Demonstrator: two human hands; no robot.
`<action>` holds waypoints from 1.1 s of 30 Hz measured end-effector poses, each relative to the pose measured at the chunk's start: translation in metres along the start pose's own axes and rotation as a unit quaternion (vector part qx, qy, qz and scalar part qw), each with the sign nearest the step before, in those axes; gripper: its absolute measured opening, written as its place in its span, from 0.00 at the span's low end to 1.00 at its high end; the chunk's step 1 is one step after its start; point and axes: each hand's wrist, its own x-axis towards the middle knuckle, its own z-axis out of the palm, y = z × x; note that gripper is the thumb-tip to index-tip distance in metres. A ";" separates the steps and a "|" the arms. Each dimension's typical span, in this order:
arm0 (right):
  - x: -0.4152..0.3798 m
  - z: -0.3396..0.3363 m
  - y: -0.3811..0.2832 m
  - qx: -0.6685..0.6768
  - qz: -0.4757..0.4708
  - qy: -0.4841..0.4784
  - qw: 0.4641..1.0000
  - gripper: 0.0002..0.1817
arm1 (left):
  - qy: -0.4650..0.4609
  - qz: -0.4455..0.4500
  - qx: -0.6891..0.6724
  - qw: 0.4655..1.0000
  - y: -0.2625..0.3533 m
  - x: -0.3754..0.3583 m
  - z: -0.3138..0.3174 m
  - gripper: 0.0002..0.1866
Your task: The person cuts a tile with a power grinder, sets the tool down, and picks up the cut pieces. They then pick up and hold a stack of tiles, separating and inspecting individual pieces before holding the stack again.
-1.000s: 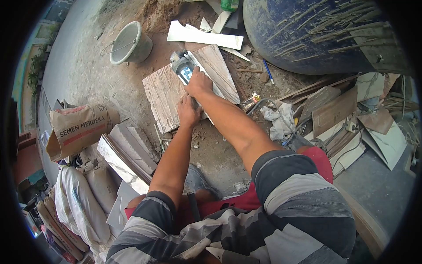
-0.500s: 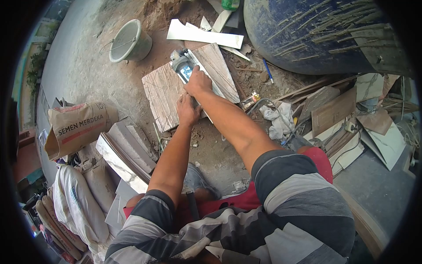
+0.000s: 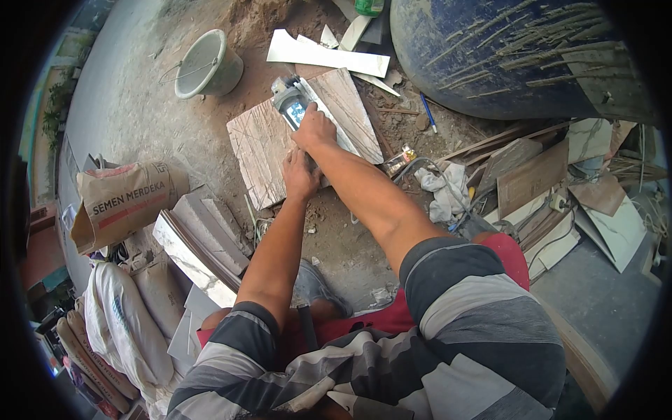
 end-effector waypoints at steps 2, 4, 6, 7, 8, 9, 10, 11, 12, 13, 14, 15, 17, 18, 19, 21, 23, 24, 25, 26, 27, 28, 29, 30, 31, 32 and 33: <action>-0.001 0.000 0.000 0.002 0.004 0.000 1.000 0.42 | -0.001 0.003 0.001 1.000 -0.001 0.000 0.001 0.38; -0.002 0.000 0.001 0.000 0.005 -0.002 1.000 0.42 | 0.001 -0.006 0.002 1.000 0.000 -0.001 0.001 0.40; -0.005 -0.002 0.000 -0.001 0.006 -0.004 1.000 0.42 | 0.002 -0.002 0.000 1.000 0.000 -0.001 0.000 0.41; -0.008 -0.005 -0.001 0.003 0.010 -0.009 1.000 0.40 | 0.004 0.002 -0.001 1.000 0.000 -0.001 0.000 0.41; -0.010 -0.008 -0.003 0.008 0.014 -0.013 1.000 0.39 | 0.005 0.002 -0.001 1.000 0.001 -0.001 0.000 0.41; -0.010 -0.007 -0.003 0.008 0.014 -0.013 1.000 0.39 | 0.003 0.000 0.001 1.000 0.001 -0.001 0.000 0.41; -0.010 -0.007 -0.002 0.008 0.013 -0.012 1.000 0.39 | 0.001 -0.002 0.002 1.000 0.001 -0.001 0.000 0.41; -0.010 -0.006 -0.002 0.008 0.013 -0.011 1.000 0.39 | 0.001 -0.002 0.002 1.000 0.001 -0.001 0.000 0.41; -0.011 -0.006 -0.001 0.007 0.013 -0.012 1.000 0.39 | 0.002 -0.001 0.004 1.000 0.001 -0.001 0.000 0.41; -0.011 -0.007 -0.001 0.007 0.013 -0.011 1.000 0.39 | 0.004 0.000 0.006 1.000 0.001 -0.002 0.000 0.41; -0.012 -0.007 -0.001 0.008 0.013 -0.011 1.000 0.40 | 0.005 0.000 0.005 1.000 0.001 -0.002 0.000 0.41; -0.012 -0.007 -0.001 0.008 0.013 -0.011 1.000 0.40 | 0.006 -0.001 0.004 1.000 0.001 -0.002 0.000 0.41; -0.012 -0.007 -0.001 0.008 0.014 -0.014 1.000 0.40 | 0.007 -0.001 0.004 1.000 0.001 -0.002 0.000 0.41; -0.013 -0.007 0.000 0.007 0.014 -0.014 1.000 0.40 | 0.009 0.002 0.001 1.000 0.001 -0.002 0.000 0.41; -0.014 -0.008 0.000 0.008 0.013 -0.015 1.000 0.40 | 0.010 0.005 -0.001 1.000 0.000 -0.003 0.000 0.41; -0.015 -0.008 0.000 0.008 0.012 -0.015 1.000 0.39 | 0.013 0.007 -0.003 1.000 0.000 -0.003 0.000 0.40; -0.015 -0.006 0.001 0.006 0.013 -0.010 1.000 0.38 | 0.015 0.010 -0.005 1.000 0.000 -0.003 0.001 0.40; -0.015 -0.006 0.002 0.005 0.013 -0.011 1.000 0.38 | 0.010 0.005 0.002 1.000 0.000 -0.002 0.001 0.40; -0.016 -0.006 0.003 0.006 0.012 -0.011 1.000 0.38 | 0.005 -0.001 0.009 1.000 0.000 -0.002 0.001 0.40; -0.016 -0.006 0.003 0.006 0.011 -0.011 1.000 0.38 | 0.006 -0.001 0.008 1.000 -0.001 -0.001 0.002 0.40; -0.016 -0.007 0.003 0.005 0.010 -0.011 1.000 0.38 | 0.003 0.001 0.009 1.000 -0.001 -0.001 0.002 0.41; -0.018 -0.007 0.004 0.005 0.011 -0.013 1.000 0.38 | -0.001 0.002 0.011 1.000 -0.001 -0.002 0.002 0.41; -0.018 -0.008 0.004 0.006 0.012 -0.015 1.000 0.39 | 0.000 0.002 0.010 1.000 -0.001 -0.001 0.001 0.41; -0.019 -0.008 0.004 0.005 0.012 -0.015 1.000 0.39 | 0.003 0.007 0.011 1.000 -0.003 -0.001 0.002 0.40; -0.019 -0.008 0.004 0.004 0.013 -0.015 1.000 0.39 | 0.005 0.013 0.013 1.000 -0.005 -0.001 0.004 0.40; -0.020 -0.008 0.005 0.002 0.013 -0.014 1.000 0.39 | 0.005 0.013 0.012 1.000 -0.006 -0.001 0.005 0.40; -0.021 -0.008 0.005 0.001 0.014 -0.015 1.000 0.39 | 0.000 0.006 0.016 1.000 -0.005 -0.001 0.004 0.40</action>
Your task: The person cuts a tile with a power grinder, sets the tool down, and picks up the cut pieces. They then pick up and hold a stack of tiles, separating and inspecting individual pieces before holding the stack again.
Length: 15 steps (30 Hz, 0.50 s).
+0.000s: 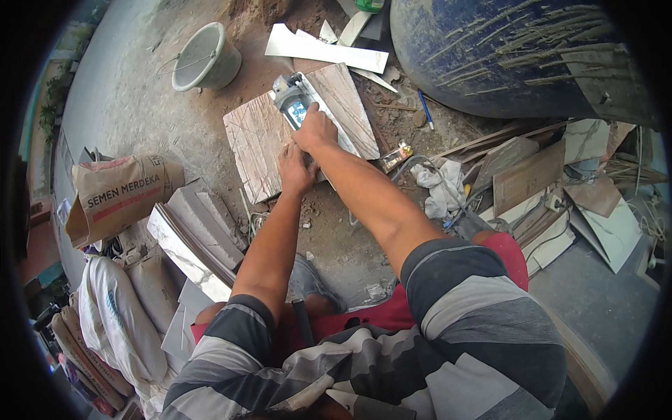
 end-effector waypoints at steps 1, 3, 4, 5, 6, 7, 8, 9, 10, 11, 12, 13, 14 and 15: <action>0.000 0.000 0.000 0.000 -0.001 0.002 1.000 0.40 | -0.004 -0.006 0.004 1.000 0.001 0.000 -0.001 0.39; -0.001 -0.001 0.000 0.000 -0.001 0.003 1.000 0.40 | -0.009 -0.008 0.002 1.000 0.003 0.000 -0.003 0.39; -0.002 -0.001 0.001 0.000 0.000 0.002 1.000 0.40 | -0.013 -0.010 0.000 1.000 0.004 0.000 -0.004 0.38; -0.002 -0.001 0.001 0.001 0.001 0.001 1.000 0.40 | -0.014 -0.010 0.000 1.000 0.004 -0.001 -0.006 0.38; -0.002 -0.001 0.002 0.001 0.001 0.001 1.000 0.40 | -0.010 -0.006 -0.003 1.000 0.004 -0.001 -0.005 0.38; -0.002 0.000 0.002 0.000 0.002 0.000 1.000 0.39 | -0.006 -0.002 -0.005 1.000 0.003 0.000 -0.004 0.37; -0.002 0.000 0.003 -0.001 0.004 -0.001 1.000 0.39 | -0.006 -0.002 -0.006 1.000 0.003 -0.001 -0.004 0.37; -0.003 0.000 0.004 -0.001 0.004 -0.001 1.000 0.39 | -0.008 -0.002 -0.003 1.000 0.003 -0.001 -0.004 0.37; -0.003 0.000 0.004 -0.002 0.003 0.000 1.000 0.39 | -0.010 -0.002 0.000 1.000 0.003 0.000 -0.005 0.37; -0.004 0.000 0.004 -0.003 0.002 0.000 1.000 0.39 | -0.010 -0.002 0.000 1.000 0.004 0.000 -0.005 0.37; -0.004 0.000 0.004 -0.003 0.003 0.000 1.000 0.39 | -0.013 -0.006 0.002 1.000 0.003 -0.001 -0.005 0.38; -0.005 -0.001 0.004 -0.002 0.004 0.000 1.000 0.39 | -0.016 -0.009 0.004 1.000 0.004 0.000 -0.005 0.39; -0.005 -0.001 0.005 -0.001 0.006 -0.001 1.000 0.39 | -0.017 -0.009 0.004 1.000 0.004 0.000 -0.004 0.39; -0.005 0.000 0.005 -0.001 0.007 -0.001 1.000 0.39 | -0.016 -0.007 0.007 1.000 0.003 0.000 -0.004 0.39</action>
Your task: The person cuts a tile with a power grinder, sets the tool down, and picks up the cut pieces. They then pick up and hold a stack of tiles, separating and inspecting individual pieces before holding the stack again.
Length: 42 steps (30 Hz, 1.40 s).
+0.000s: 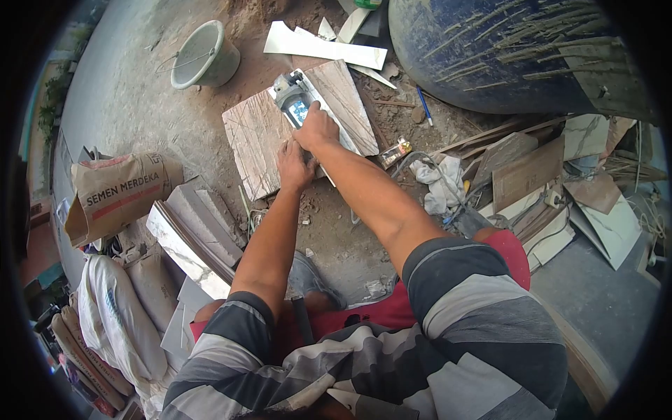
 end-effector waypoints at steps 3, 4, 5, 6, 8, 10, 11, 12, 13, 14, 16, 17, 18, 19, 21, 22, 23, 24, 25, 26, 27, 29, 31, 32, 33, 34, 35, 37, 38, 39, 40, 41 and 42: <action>-0.001 0.001 0.002 -0.003 -0.002 0.001 1.000 0.40 | 0.003 0.003 0.001 1.000 -0.002 0.000 0.002 0.39; -0.001 0.001 0.002 -0.003 -0.002 0.000 1.000 0.40 | 0.004 0.005 -0.001 1.000 -0.003 0.000 0.003 0.38; -0.002 0.000 0.003 -0.002 -0.001 -0.001 1.000 0.41 | 0.003 0.005 -0.001 1.000 -0.003 0.001 0.003 0.38; -0.002 0.001 0.004 -0.002 0.000 -0.001 1.000 0.41 | 0.012 0.018 0.001 1.000 -0.005 0.002 0.004 0.39; -0.002 0.004 0.007 0.003 -0.004 0.009 1.000 0.42 | 0.020 0.031 0.002 0.999 -0.007 0.001 0.006 0.39; -0.005 0.001 0.006 0.000 0.000 0.005 1.000 0.41 | 0.028 0.033 -0.001 0.999 -0.006 0.000 0.005 0.39; -0.007 0.000 0.006 -0.003 0.003 0.002 1.000 0.41 | 0.027 0.034 -0.001 0.999 -0.006 -0.001 0.005 0.39; -0.008 -0.001 0.006 -0.003 0.003 0.002 1.000 0.41 | 0.032 0.042 -0.005 0.999 -0.006 -0.001 0.004 0.39; -0.009 -0.001 0.007 -0.002 0.003 -0.001 1.000 0.41 | 0.037 0.050 -0.010 0.998 -0.006 -0.002 0.003 0.39; -0.010 -0.002 0.007 -0.001 0.002 -0.003 1.000 0.40 | 0.037 0.050 -0.011 0.998 -0.006 -0.002 0.001 0.39; -0.007 0.003 0.012 0.002 -0.003 0.003 1.000 0.42 | 0.019 0.040 -0.023 0.999 -0.007 -0.001 0.000 0.40; -0.006 0.006 0.015 0.006 -0.009 0.009 1.000 0.43 | 0.017 0.040 -0.024 0.999 -0.007 -0.001 0.000 0.40; -0.006 0.005 0.015 0.006 -0.008 0.010 1.000 0.43 | 0.029 0.045 -0.027 0.998 -0.008 0.000 0.001 0.40; -0.006 0.005 0.016 0.006 -0.008 0.007 1.000 0.43 | 0.040 0.048 -0.030 0.998 -0.009 0.000 0.002 0.40; -0.008 0.004 0.017 0.007 -0.008 0.003 1.000 0.43 | 0.042 0.053 -0.032 0.997 -0.011 0.000 0.003 0.40; -0.010 0.003 0.017 0.009 -0.008 0.002 1.000 0.44 | 0.044 0.056 -0.033 0.997 -0.012 0.000 0.003 0.39; -0.011 0.003 0.017 0.011 -0.008 0.002 1.000 0.44 | 0.044 0.057 -0.032 0.997 -0.012 0.000 0.003 0.39; -0.011 0.004 0.018 0.012 -0.007 0.002 1.000 0.44 | 0.046 0.059 -0.032 0.997 -0.012 -0.001 0.003 0.39; -0.011 0.005 0.019 0.007 -0.008 0.002 1.000 0.44 | 0.049 0.060 -0.033 0.996 -0.012 0.000 0.003 0.38; -0.011 0.005 0.020 0.003 -0.009 0.002 1.000 0.45 | 0.049 0.061 -0.033 0.996 -0.012 0.000 0.003 0.38; -0.011 0.004 0.020 0.003 -0.009 0.002 1.000 0.45 | 0.046 0.060 -0.032 0.997 -0.012 0.000 0.003 0.38; -0.014 0.004 0.020 0.008 -0.007 0.000 1.000 0.45 | 0.042 0.058 -0.031 0.997 -0.012 0.000 0.003 0.38; -0.015 0.005 0.022 0.004 -0.006 -0.001 1.000 0.45 | 0.051 0.062 -0.036 0.996 -0.013 0.000 0.004 0.38; -0.016 0.005 0.022 0.002 -0.006 -0.002 1.000 0.45 | 0.051 0.062 -0.036 0.996 -0.013 0.000 0.004 0.38; -0.016 0.006 0.023 0.001 -0.006 -0.002 1.000 0.45 | 0.055 0.065 -0.033 0.996 -0.015 0.001 0.006 0.39; -0.017 0.006 0.023 0.001 -0.002 -0.004 1.000 0.45 | 0.058 0.068 -0.030 0.996 -0.016 0.001 0.008 0.39; -0.018 0.007 0.024 0.000 0.001 -0.005 1.000 0.45 | 0.058 0.068 -0.030 0.996 -0.018 0.002 0.010 0.39; -0.021 0.007 0.025 0.000 0.000 -0.003 1.000 0.44 | 0.064 0.076 -0.029 0.995 -0.019 0.002 0.010 0.39; -0.021 0.007 0.026 0.000 -0.001 -0.001 1.000 0.43 | 0.064 0.077 -0.030 0.995 -0.018 0.002 0.011 0.39; -0.022 0.007 0.027 0.000 0.000 -0.001 1.000 0.43 | 0.061 0.071 -0.031 0.995 -0.017 0.001 0.010 0.38; -0.023 0.007 0.028 0.000 -0.002 0.000 1.000 0.43 | 0.058 0.066 -0.031 0.996 -0.016 0.001 0.009 0.38; -0.023 0.007 0.028 0.000 -0.003 0.002 1.000 0.42 | 0.058 0.067 -0.031 0.996 -0.015 0.001 0.007 0.38; -0.024 0.008 0.029 -0.001 -0.003 0.002 1.000 0.42 | 0.054 0.072 -0.033 0.995 -0.015 0.000 0.006 0.35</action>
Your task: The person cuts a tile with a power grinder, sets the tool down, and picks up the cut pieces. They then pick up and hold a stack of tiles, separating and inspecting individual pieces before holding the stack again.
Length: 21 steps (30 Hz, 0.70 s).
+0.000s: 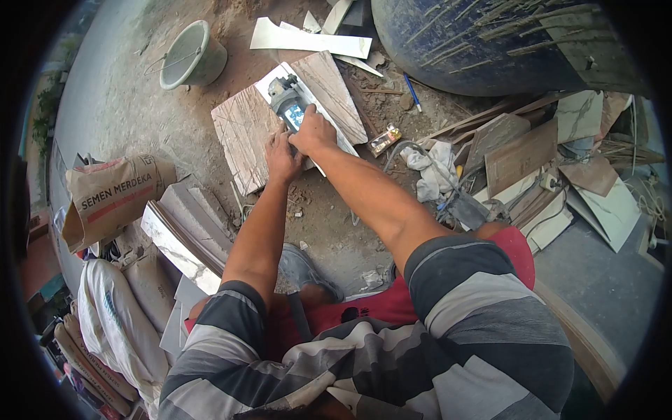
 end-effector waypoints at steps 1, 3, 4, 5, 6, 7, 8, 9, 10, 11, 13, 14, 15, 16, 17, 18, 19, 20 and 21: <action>0.000 0.000 0.001 0.003 0.000 0.000 1.000 0.42 | -0.004 0.005 -0.002 1.000 0.000 0.000 -0.001 0.32; -0.001 0.001 0.001 0.005 0.001 0.000 1.000 0.42 | -0.001 -0.002 0.008 1.000 0.000 0.001 0.002 0.34; -0.002 0.001 0.001 0.003 0.003 0.001 1.000 0.42 | 0.002 -0.008 0.019 1.000 -0.002 0.001 0.004 0.37; -0.002 0.001 0.001 0.002 0.006 0.002 1.000 0.42 | 0.002 -0.008 0.018 1.000 -0.003 0.001 0.005 0.37; -0.002 0.000 0.001 0.001 0.006 0.001 1.000 0.42 | 0.000 -0.010 0.015 1.000 -0.002 0.001 0.004 0.36; -0.003 0.000 0.002 0.002 0.005 0.000 1.000 0.42 | -0.003 -0.013 0.011 1.000 -0.001 0.001 0.003 0.36; -0.004 0.000 0.002 0.002 0.005 -0.001 1.000 0.42 | -0.002 -0.014 0.011 1.000 -0.001 0.001 0.002 0.36; -0.004 0.000 0.002 0.002 0.006 -0.001 1.000 0.42 | -0.003 -0.006 0.007 1.000 0.000 0.000 0.001 0.34; -0.004 0.001 0.003 0.005 0.006 -0.002 1.000 0.42 | -0.004 0.002 0.004 1.000 0.000 0.000 0.000 0.31; -0.004 0.001 0.004 0.007 0.007 -0.002 1.000 0.42 | -0.004 0.002 0.003 1.000 0.002 0.000 -0.001 0.31; -0.005 0.000 0.005 0.006 0.006 0.001 1.000 0.43 | -0.004 0.005 0.003 1.000 0.002 0.000 -0.002 0.30; -0.006 0.001 0.005 0.006 0.005 0.003 1.000 0.43 | -0.005 0.004 0.003 1.000 0.002 -0.001 -0.003 0.30; -0.007 0.002 0.006 0.006 0.006 0.003 1.000 0.43 | -0.007 0.002 0.005 1.000 0.002 -0.001 -0.002 0.30; -0.007 0.001 0.006 0.006 0.007 -0.001 1.000 0.43 | -0.008 0.001 0.007 1.000 0.002 0.000 -0.002 0.29; -0.008 0.001 0.007 0.005 0.009 -0.005 1.000 0.43 | -0.010 0.002 0.006 1.000 0.003 0.000 -0.002 0.29; -0.010 0.000 0.007 0.005 0.011 -0.005 1.000 0.43 | -0.010 0.003 0.009 1.000 0.002 0.000 -0.001 0.29; -0.012 -0.002 0.007 0.003 0.016 -0.012 1.000 0.41 | -0.011 0.004 0.011 1.000 0.001 0.000 -0.001 0.28; -0.014 -0.003 0.006 0.000 0.021 -0.020 1.000 0.40 | -0.012 0.004 0.011 1.000 0.000 0.000 0.000 0.28; -0.014 -0.002 0.008 0.000 0.022 -0.019 1.000 0.40 | -0.009 0.004 0.013 1.000 0.000 0.000 0.000 0.29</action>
